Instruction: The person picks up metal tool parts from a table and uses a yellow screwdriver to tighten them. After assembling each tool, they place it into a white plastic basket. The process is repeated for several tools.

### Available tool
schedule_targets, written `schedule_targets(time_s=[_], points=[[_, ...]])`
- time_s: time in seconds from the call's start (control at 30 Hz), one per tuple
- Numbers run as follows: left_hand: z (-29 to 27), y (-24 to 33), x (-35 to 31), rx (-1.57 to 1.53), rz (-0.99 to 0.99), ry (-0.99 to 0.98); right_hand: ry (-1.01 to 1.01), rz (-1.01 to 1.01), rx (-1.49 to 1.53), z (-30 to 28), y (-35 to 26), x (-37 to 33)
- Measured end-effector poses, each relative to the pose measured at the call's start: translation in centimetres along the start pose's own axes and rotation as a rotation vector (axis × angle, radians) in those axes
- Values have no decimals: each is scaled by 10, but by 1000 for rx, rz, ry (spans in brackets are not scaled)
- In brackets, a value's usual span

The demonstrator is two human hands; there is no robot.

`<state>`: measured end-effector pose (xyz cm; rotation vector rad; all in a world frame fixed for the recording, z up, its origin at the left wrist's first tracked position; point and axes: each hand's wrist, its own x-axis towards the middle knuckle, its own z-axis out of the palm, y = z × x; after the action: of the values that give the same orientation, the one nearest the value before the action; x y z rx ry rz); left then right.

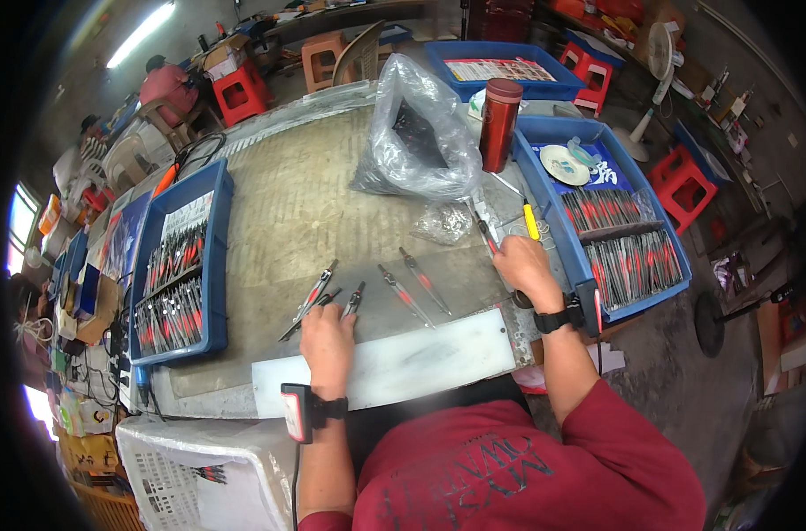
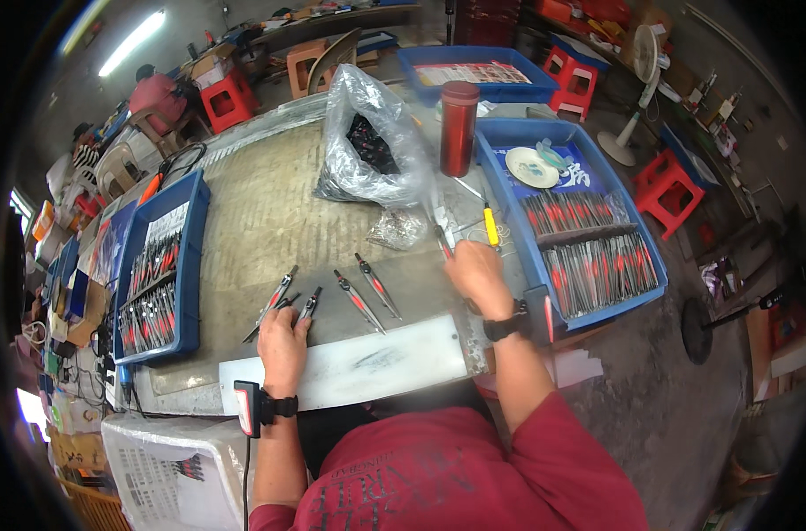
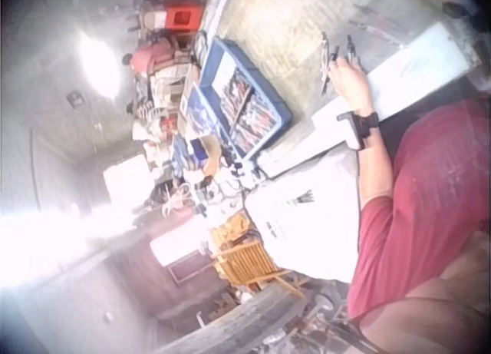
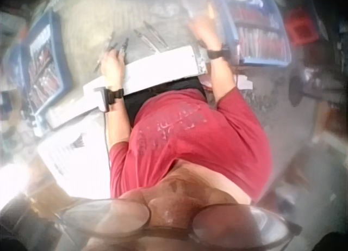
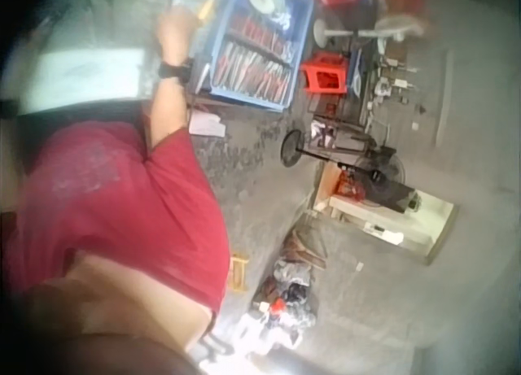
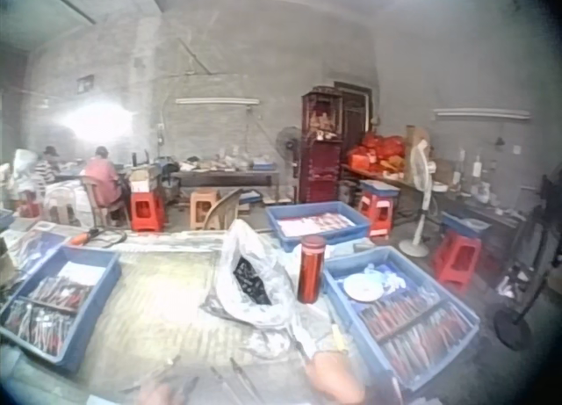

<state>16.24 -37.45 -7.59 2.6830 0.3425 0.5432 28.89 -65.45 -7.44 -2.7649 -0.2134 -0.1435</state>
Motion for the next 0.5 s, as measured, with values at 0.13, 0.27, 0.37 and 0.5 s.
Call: schedule_targets(time_s=[0.13,0.27,0.37,0.5], points=[[-8,21,3,-287,174,143,-132,5,556,-16,-13,-6],[-2,63,0,-902,71,-179,-455,-82,1121,-26,-47,-34],[1,81,-2,-1419,-232,-472,-504,-206,1224,-25,-74,-55],[-4,77,-2,-1312,-228,-467,-602,-110,1037,-36,-79,-56]])
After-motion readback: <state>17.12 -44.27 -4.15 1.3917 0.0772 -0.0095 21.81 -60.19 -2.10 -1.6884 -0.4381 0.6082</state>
